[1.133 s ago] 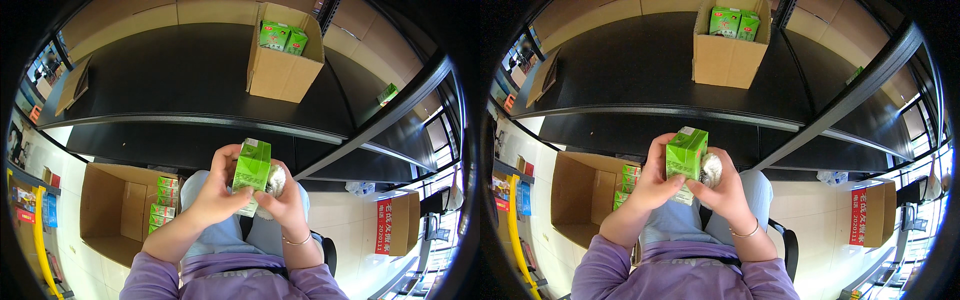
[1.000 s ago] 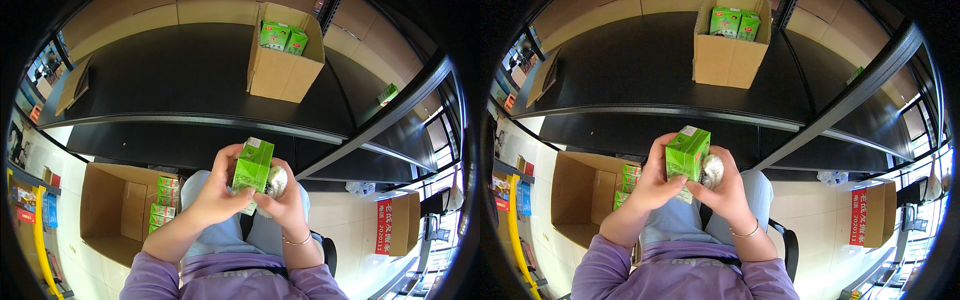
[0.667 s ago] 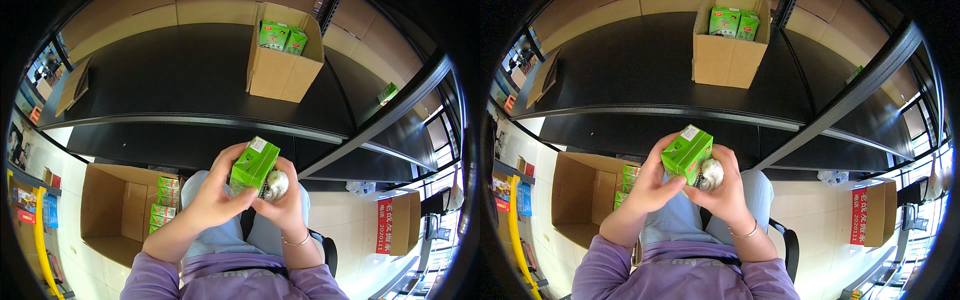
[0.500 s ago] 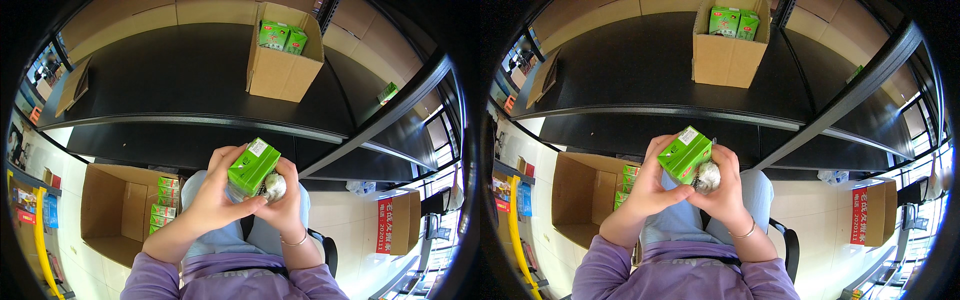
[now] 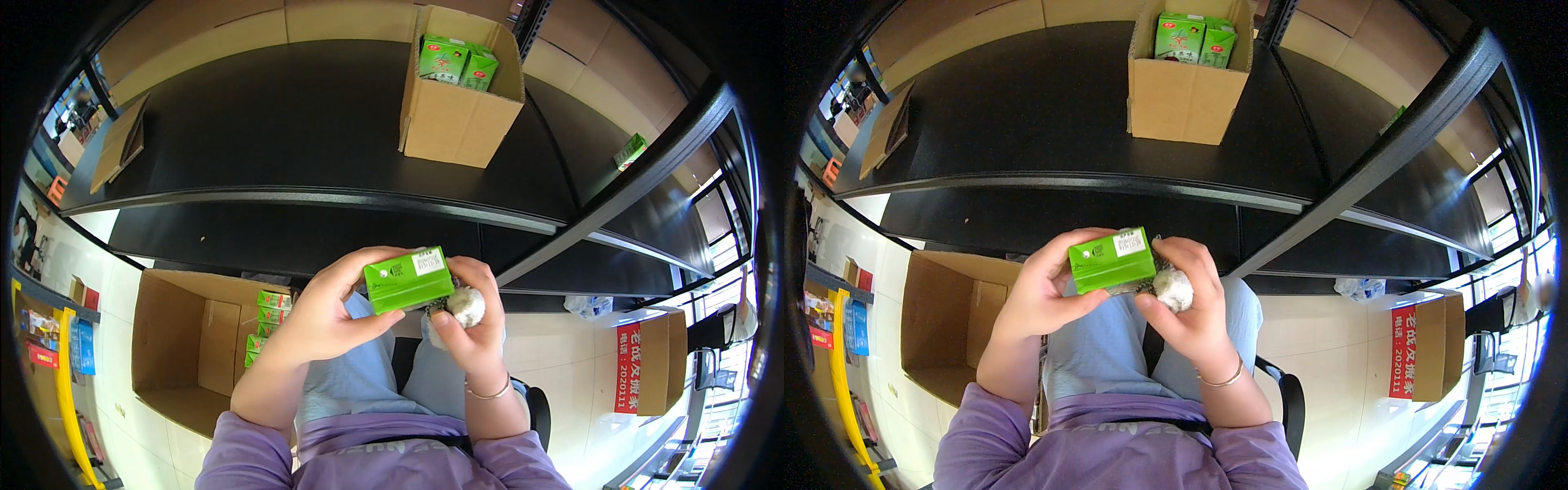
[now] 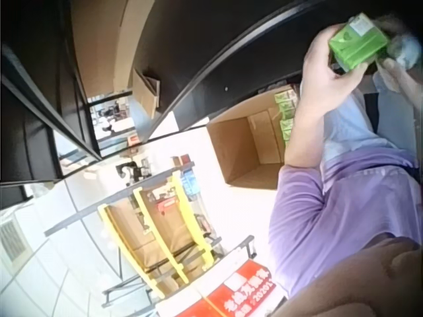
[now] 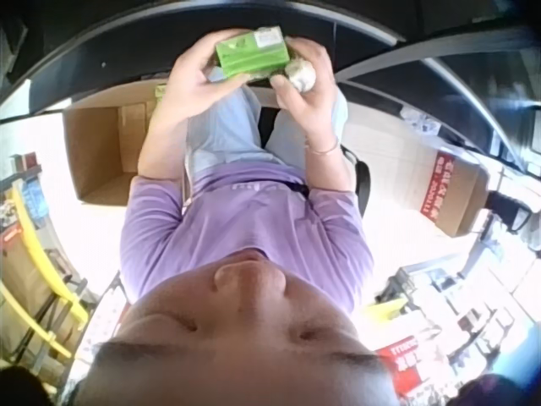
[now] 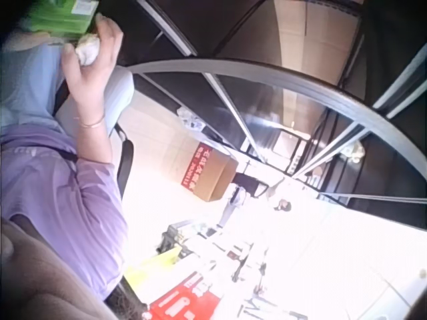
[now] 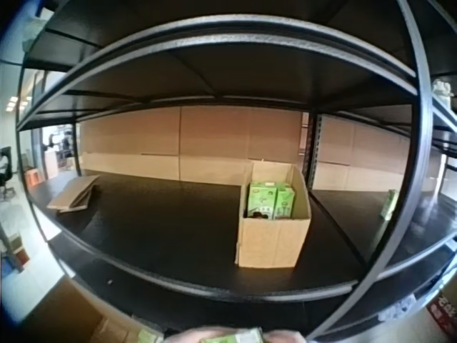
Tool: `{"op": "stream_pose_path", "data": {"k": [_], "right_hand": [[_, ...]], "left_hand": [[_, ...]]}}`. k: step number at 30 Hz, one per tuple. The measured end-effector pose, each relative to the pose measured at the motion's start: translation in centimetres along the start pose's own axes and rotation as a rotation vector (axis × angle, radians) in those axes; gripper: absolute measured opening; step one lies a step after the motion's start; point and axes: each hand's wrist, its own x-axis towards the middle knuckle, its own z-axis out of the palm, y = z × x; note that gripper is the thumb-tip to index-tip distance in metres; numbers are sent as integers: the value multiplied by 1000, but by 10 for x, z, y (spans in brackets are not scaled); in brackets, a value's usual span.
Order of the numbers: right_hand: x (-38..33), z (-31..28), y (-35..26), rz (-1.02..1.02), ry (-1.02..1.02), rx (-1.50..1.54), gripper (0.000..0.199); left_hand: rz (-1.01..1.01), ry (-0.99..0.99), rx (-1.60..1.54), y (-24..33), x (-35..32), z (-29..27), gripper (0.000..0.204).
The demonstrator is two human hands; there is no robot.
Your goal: The person wipes small green product boxes with a cloth and places them into a cardboard box on a shelf. The person repeats this process for several boxes, wiping each one before packing it.
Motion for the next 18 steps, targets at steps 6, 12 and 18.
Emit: {"op": "stream_pose_path", "data": {"k": [6, 12, 18], "right_hand": [[6, -11, -10, -38, -105, 34, 51], [5, -10, -14, -26, -112, 77, 52], [5, -10, -13, -46, -124, 88, 51]], "left_hand": [[76, -168, -3, 2, -1, -11, 57], [115, -203, -11, 2, 1, -12, 56], [144, -212, -38, -1, 1, -13, 54]]}}
